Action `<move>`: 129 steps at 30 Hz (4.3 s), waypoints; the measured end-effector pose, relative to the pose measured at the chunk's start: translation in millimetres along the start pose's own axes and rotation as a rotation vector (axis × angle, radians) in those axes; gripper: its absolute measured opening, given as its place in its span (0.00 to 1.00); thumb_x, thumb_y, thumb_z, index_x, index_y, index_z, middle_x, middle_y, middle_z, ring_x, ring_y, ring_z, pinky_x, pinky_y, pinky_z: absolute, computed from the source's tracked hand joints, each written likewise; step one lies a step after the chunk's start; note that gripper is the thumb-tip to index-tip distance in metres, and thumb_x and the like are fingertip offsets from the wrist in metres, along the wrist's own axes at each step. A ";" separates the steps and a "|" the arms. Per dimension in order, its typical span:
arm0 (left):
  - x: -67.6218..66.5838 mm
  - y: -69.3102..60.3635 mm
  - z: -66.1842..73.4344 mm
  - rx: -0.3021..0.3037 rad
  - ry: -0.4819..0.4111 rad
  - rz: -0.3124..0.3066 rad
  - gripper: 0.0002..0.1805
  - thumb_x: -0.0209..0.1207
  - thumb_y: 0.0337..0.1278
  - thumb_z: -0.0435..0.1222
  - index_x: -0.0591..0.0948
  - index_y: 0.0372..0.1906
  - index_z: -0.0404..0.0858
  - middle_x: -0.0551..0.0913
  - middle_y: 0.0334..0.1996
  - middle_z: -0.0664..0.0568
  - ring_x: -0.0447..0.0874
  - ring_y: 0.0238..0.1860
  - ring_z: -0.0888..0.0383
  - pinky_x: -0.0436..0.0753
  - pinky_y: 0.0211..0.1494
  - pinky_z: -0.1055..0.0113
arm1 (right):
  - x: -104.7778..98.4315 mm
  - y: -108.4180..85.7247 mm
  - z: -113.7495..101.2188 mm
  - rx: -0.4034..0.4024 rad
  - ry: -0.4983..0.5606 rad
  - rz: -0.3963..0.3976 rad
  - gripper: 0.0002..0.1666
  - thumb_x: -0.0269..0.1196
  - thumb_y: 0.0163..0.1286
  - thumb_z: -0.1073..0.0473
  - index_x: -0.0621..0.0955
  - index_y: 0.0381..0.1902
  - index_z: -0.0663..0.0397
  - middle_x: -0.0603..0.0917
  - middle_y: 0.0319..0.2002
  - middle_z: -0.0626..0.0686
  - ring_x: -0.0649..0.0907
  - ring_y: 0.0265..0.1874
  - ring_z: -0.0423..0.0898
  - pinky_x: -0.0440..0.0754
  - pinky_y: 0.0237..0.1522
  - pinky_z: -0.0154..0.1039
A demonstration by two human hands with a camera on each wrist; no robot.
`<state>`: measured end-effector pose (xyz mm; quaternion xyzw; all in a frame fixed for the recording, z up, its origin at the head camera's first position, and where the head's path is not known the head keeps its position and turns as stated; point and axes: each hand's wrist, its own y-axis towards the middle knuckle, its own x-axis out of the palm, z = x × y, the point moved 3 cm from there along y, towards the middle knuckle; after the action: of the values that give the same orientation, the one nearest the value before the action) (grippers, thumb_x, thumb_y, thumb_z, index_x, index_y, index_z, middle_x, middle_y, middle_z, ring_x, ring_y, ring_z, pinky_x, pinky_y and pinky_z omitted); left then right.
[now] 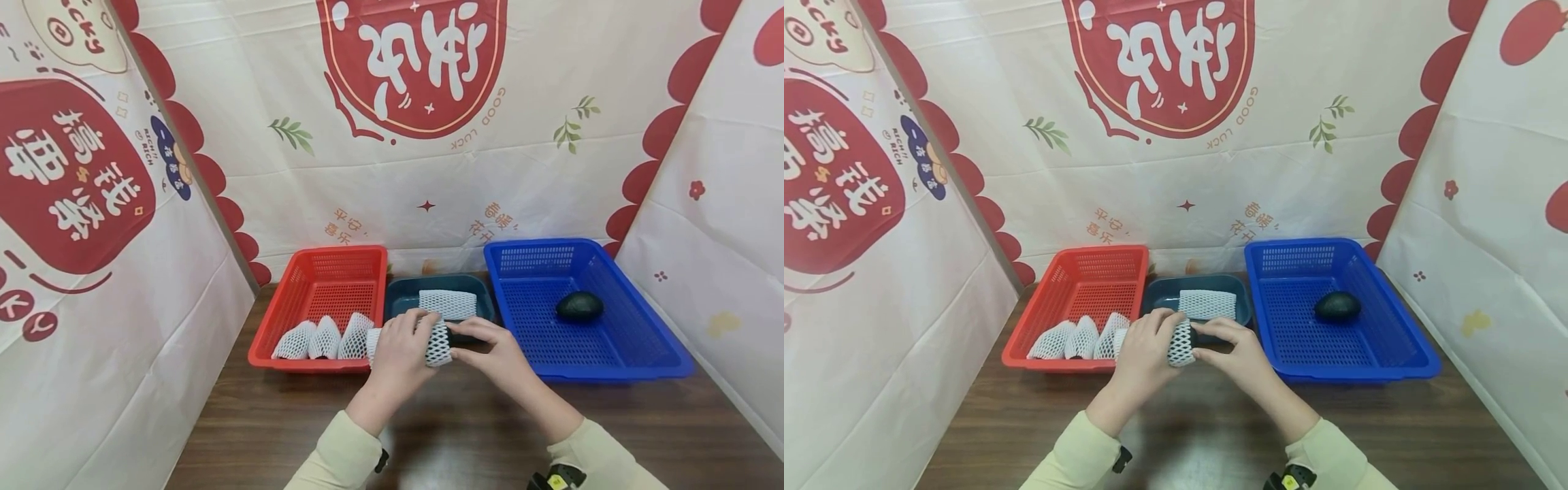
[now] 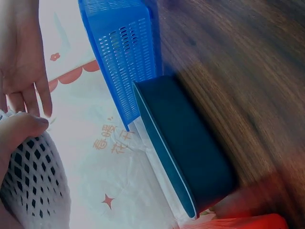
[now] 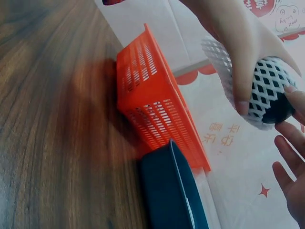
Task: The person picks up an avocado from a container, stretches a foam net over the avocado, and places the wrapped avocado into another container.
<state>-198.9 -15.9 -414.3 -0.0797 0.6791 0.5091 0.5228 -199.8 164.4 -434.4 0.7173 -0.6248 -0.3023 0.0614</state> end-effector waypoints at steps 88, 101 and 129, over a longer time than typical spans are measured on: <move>10.3 -3.3 -16.9 -0.731 -1.149 -0.044 0.36 0.51 0.70 0.52 0.56 0.74 0.40 0.66 0.68 0.48 0.63 0.67 0.55 0.62 0.70 0.53 | 32.3 0.0 -20.2 -0.171 -0.108 0.052 0.51 0.71 0.55 0.73 0.63 0.74 0.52 0.67 0.69 0.60 0.74 0.61 0.53 0.75 0.52 0.28; 11.7 1.4 -7.6 -0.690 -1.235 0.024 0.38 0.52 0.71 0.47 0.49 0.76 0.41 0.61 0.70 0.47 0.61 0.68 0.56 0.62 0.70 0.56 | 34.2 -1.5 -18.6 -0.224 -0.043 0.172 0.44 0.67 0.54 0.80 0.70 0.69 0.59 0.72 0.66 0.60 0.73 0.61 0.38 0.76 0.52 0.31; -7.2 -26.4 -62.5 -0.933 -1.168 -0.064 0.44 0.66 0.57 0.47 0.57 0.73 0.41 0.67 0.63 0.44 0.68 0.61 0.49 0.72 0.62 0.52 | 62.7 4.2 -21.2 -0.095 -0.050 -0.264 0.38 0.61 0.71 0.57 0.60 0.75 0.43 0.55 0.76 0.46 0.57 0.73 0.46 0.65 0.66 0.50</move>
<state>-218.1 -79.7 -428.7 -0.0294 0.0018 0.6882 0.7249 -190.3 98.8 -437.6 0.7818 -0.5113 -0.3547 0.0394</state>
